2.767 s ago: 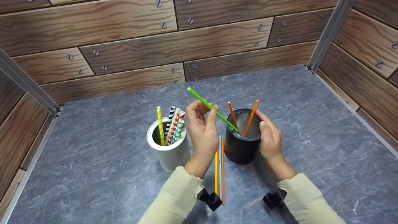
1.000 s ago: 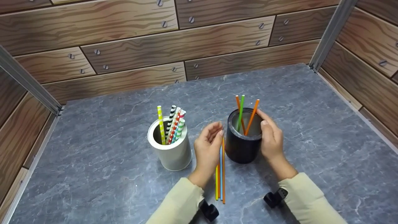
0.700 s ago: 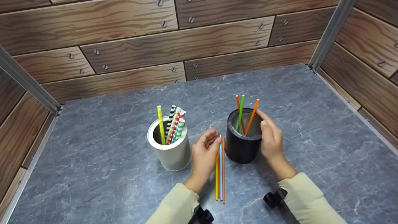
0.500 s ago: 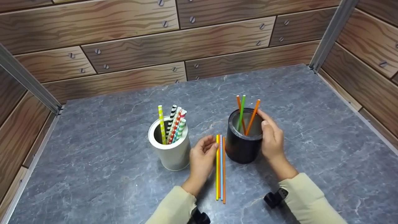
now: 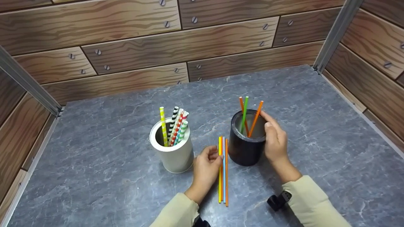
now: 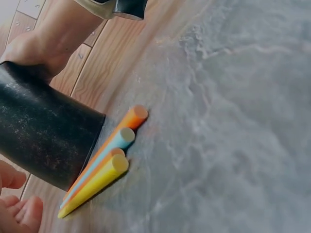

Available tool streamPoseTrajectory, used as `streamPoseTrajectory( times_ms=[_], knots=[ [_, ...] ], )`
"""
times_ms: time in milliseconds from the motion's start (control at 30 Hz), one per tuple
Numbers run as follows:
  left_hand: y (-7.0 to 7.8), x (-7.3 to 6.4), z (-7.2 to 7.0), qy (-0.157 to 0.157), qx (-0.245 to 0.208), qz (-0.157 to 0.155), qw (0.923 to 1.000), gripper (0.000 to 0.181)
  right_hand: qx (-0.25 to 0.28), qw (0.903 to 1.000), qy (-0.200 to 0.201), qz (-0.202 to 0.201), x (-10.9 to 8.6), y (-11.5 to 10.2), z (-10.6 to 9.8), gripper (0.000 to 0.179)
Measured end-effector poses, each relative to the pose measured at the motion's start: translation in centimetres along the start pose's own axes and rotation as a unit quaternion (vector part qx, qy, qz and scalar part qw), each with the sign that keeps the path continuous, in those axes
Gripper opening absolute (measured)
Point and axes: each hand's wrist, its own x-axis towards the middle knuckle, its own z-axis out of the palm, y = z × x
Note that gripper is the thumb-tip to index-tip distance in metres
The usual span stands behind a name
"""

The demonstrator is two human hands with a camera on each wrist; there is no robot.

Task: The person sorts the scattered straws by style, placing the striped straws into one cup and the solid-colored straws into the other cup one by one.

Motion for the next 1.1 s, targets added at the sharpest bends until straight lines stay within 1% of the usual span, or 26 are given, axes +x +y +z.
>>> streamPoseTrajectory(
  times_ms=[133, 300, 367, 467, 567, 633, 733, 833, 967, 1100],
  knots=[
    [-0.2, 0.0, 0.1, -0.002, 0.042, -0.013, 0.9990, 0.028, -0.003, 0.9999, 0.000, 0.010, 0.0, 0.0, 0.0, 0.037],
    [-0.2, 0.1, 0.3, -0.004, 0.064, -0.026, 0.9976, 0.029, -0.006, 0.9999, 0.001, 0.008, 0.0, 0.0, 0.0, 0.036],
    [-0.3, 0.1, 0.3, -0.008, 0.065, -0.029, 0.9975, 0.030, -0.006, 1.0000, 0.002, 0.004, 0.0, 0.0, 0.0, 0.036],
    [-0.5, 0.0, 0.5, -0.023, 0.054, -0.032, 0.9978, 0.030, -0.005, 1.0000, 0.004, -0.001, 0.0, 0.0, 0.0, 0.036],
    [-0.6, 0.0, 0.6, -0.035, 0.039, -0.040, 0.9978, 0.029, -0.001, 1.0000, 0.004, 0.000, 0.0, 0.0, 0.0, 0.036],
    [-0.6, 0.0, 0.7, -0.038, 0.036, -0.043, 0.9977, 0.029, -0.001, 1.0000, 0.003, 0.002, 0.0, 0.0, 0.0, 0.036],
    [-0.6, 0.1, 1.1, -0.037, 0.043, -0.040, 0.9976, 0.030, -0.002, 1.0000, 0.004, 0.001, 0.0, -0.1, -0.1, 0.036],
    [-0.4, 0.4, 1.5, -0.042, 0.056, -0.028, 0.9972, 0.029, -0.003, 1.0000, 0.006, -0.003, 0.0, 0.0, -0.2, 0.036],
    [-0.3, 0.6, 1.9, -0.043, 0.078, -0.005, 0.9960, 0.028, 0.004, 1.0000, 0.006, -0.001, 0.0, 0.0, -0.1, 0.036],
    [-0.4, 0.6, 2.1, -0.040, 0.095, 0.003, 0.9947, 0.031, 0.004, 1.0000, 0.003, 0.005, 0.0, 0.0, -0.1, 0.036]
  ],
)
